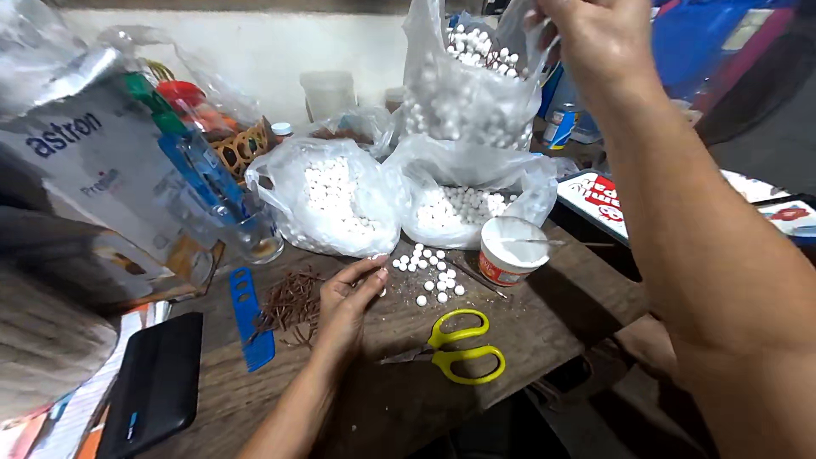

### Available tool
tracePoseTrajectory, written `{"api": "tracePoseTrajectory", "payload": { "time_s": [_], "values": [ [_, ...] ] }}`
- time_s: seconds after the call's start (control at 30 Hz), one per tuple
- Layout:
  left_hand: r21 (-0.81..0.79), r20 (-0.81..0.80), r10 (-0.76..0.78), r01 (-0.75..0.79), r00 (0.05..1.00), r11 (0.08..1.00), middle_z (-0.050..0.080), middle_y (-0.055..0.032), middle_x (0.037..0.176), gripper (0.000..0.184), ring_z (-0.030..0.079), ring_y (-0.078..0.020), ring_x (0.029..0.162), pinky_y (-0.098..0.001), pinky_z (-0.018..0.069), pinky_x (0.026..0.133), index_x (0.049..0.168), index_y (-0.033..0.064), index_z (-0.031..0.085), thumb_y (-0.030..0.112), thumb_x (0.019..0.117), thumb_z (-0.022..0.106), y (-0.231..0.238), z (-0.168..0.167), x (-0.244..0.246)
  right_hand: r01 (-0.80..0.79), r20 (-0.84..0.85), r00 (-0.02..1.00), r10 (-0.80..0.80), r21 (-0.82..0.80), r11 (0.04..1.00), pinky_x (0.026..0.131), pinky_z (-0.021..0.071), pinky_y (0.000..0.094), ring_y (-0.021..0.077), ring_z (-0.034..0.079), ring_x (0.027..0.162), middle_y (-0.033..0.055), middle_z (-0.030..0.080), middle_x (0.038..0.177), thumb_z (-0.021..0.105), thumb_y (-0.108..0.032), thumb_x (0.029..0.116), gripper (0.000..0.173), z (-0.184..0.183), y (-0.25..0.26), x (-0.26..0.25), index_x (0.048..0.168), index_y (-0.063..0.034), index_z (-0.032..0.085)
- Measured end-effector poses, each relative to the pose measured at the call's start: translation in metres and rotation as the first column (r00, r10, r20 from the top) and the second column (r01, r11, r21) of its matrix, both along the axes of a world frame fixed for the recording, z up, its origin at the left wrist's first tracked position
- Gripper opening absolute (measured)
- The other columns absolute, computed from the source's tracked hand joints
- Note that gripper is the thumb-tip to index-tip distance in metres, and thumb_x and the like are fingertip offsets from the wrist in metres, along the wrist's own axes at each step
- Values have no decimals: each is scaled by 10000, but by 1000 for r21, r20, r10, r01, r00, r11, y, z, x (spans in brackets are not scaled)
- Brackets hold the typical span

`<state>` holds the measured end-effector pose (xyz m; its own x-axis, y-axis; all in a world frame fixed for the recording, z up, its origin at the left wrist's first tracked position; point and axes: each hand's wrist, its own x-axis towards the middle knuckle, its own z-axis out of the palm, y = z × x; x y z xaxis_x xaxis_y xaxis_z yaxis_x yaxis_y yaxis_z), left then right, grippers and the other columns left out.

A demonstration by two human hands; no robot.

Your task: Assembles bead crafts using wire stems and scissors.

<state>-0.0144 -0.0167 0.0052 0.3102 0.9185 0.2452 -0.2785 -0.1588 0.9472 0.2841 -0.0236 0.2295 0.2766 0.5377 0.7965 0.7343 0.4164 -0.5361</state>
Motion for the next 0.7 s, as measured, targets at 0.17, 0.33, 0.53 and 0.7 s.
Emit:
{"api": "tracePoseTrajectory", "payload": {
  "time_s": [0.17,0.33,0.53,0.7],
  "values": [
    [4,-80,-4,4,997,1000,711,22,1112,197,678,-56,879,-239,578,780,1152,74,693,98,1035,537,2,-1,-11,-207,118,971,208,-24,978,603,520,150,-65,588,614,-164,641,715,601,-145,1008,208,-84,-53,-42,809,-152,662],
    [-24,-54,163,-165,985,986,726,27,964,187,691,-52,837,-219,574,731,1081,54,698,123,1060,525,10,10,-9,-291,198,905,376,-356,888,495,403,147,-30,470,536,-51,544,654,531,-163,1050,294,-160,-72,-87,792,-59,629],
    [-18,54,377,-377,925,926,722,30,856,328,686,-46,748,-204,560,668,1011,50,683,189,1115,404,28,27,-23,-340,174,850,497,-538,771,629,493,194,26,593,667,31,669,799,615,-131,973,156,-192,-36,-117,957,-31,733],
    [-44,107,467,-465,878,884,712,21,851,466,676,-54,735,-213,546,651,1045,40,669,271,1144,277,31,35,-29,-368,198,807,556,-567,737,700,538,328,151,654,741,99,696,839,673,-101,945,120,-192,-3,-142,916,-9,743]
  ]
}}
